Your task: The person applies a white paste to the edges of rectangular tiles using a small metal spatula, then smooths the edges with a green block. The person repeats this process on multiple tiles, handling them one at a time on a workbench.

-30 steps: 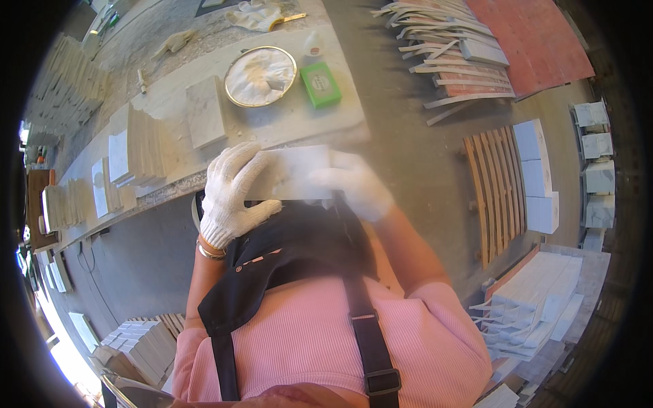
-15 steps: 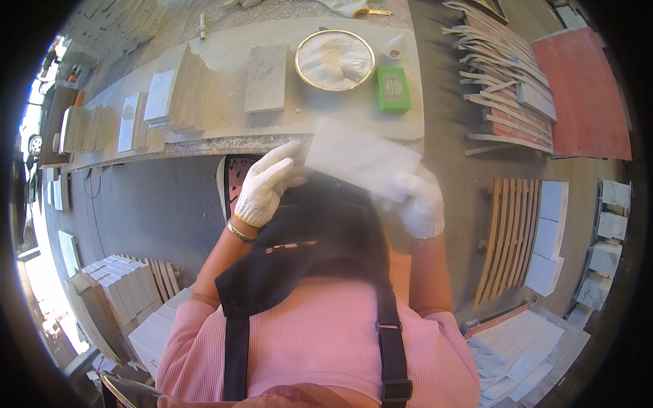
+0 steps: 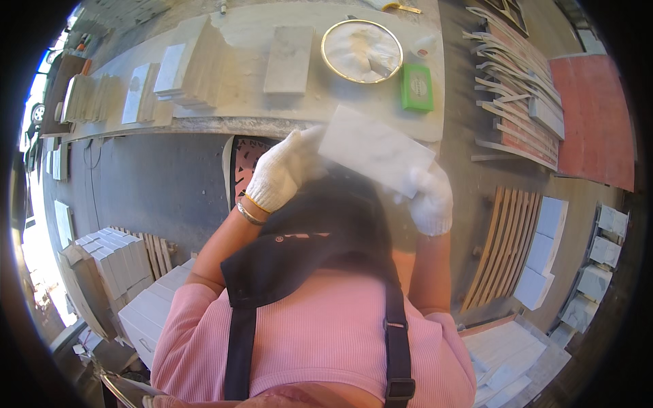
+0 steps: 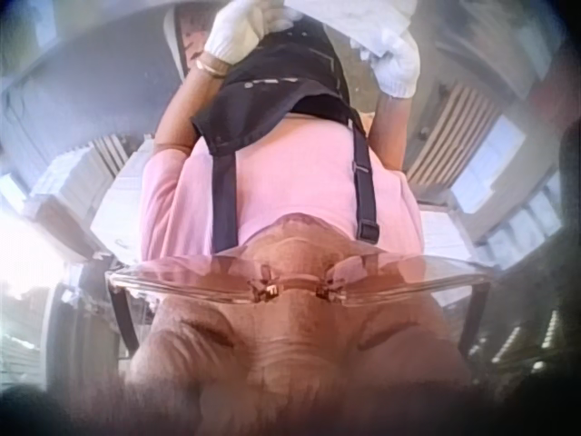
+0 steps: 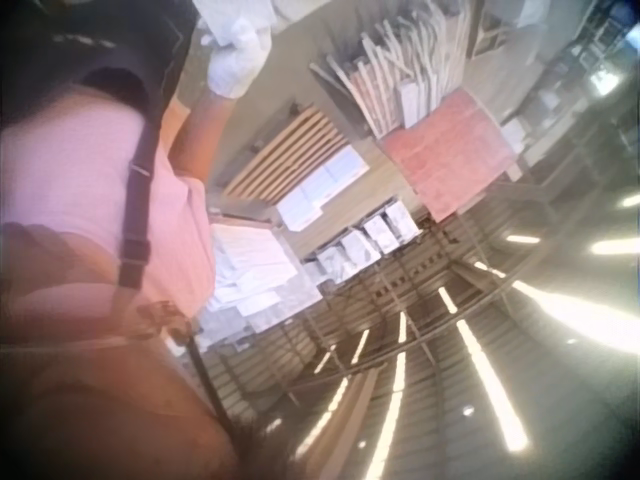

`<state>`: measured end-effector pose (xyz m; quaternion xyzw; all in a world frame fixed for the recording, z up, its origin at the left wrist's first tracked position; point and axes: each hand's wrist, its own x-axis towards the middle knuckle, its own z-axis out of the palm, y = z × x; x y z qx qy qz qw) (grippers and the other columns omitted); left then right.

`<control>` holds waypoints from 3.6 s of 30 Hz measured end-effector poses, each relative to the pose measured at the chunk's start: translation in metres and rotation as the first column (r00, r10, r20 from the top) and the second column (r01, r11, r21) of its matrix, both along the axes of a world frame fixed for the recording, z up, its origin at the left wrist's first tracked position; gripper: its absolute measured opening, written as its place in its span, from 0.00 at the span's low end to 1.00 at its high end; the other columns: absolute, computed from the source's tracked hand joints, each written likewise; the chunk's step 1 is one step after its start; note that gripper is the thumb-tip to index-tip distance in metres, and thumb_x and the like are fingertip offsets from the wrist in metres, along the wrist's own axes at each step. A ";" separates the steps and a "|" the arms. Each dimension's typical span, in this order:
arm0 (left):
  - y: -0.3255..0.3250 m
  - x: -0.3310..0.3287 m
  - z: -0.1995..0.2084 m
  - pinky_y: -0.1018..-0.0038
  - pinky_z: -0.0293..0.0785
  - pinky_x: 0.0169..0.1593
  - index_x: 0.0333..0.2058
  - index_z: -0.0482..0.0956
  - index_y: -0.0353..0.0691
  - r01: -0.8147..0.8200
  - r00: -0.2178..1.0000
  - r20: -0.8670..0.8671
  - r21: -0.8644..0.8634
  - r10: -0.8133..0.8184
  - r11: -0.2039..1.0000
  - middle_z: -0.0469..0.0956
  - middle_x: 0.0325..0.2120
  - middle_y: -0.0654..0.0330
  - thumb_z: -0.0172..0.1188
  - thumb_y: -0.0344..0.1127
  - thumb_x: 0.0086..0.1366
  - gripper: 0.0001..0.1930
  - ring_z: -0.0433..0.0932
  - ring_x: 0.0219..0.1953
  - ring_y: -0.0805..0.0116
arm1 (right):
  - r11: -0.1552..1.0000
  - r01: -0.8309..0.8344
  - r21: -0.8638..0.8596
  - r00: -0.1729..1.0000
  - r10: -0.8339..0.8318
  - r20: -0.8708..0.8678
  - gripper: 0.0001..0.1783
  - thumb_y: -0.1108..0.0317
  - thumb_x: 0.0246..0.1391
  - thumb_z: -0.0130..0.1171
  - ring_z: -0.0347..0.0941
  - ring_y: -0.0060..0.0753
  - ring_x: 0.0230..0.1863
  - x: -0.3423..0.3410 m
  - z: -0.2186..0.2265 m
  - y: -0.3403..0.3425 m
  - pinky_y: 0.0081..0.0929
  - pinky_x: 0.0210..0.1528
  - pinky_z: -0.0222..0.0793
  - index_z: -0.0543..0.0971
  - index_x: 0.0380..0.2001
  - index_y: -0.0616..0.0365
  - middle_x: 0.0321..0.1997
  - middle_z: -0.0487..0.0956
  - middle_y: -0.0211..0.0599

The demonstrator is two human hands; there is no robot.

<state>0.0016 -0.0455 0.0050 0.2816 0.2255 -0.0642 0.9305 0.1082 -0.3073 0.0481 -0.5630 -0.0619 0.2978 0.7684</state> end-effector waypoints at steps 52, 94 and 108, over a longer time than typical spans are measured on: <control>0.067 0.134 0.047 0.63 0.78 0.52 0.52 0.86 0.43 0.269 0.943 -0.232 0.953 -0.239 0.136 0.87 0.43 0.48 0.63 0.51 0.65 0.23 0.86 0.47 0.53 | 0.762 0.089 -0.641 0.909 0.202 0.365 0.16 0.63 0.59 0.67 0.83 0.26 0.45 0.176 0.024 0.086 0.24 0.52 0.74 0.88 0.46 0.59 0.42 0.89 0.37; 0.064 0.136 0.042 0.63 0.77 0.54 0.53 0.85 0.48 0.294 0.935 -0.275 0.954 -0.224 0.058 0.87 0.45 0.51 0.62 0.53 0.64 0.23 0.85 0.49 0.52 | 0.854 0.184 -0.487 0.815 0.144 0.561 0.12 0.76 0.61 0.65 0.71 0.12 0.30 0.153 0.034 0.093 0.17 0.33 0.68 0.88 0.47 0.61 0.33 0.83 0.24; 0.072 0.139 0.046 0.66 0.77 0.51 0.51 0.86 0.42 0.300 0.931 -0.245 0.935 -0.270 0.186 0.87 0.42 0.50 0.63 0.49 0.65 0.22 0.86 0.45 0.57 | 0.866 0.013 -0.500 0.924 0.181 0.336 0.14 0.72 0.61 0.65 0.74 0.15 0.29 0.170 0.023 0.105 0.17 0.32 0.70 0.87 0.49 0.62 0.34 0.83 0.29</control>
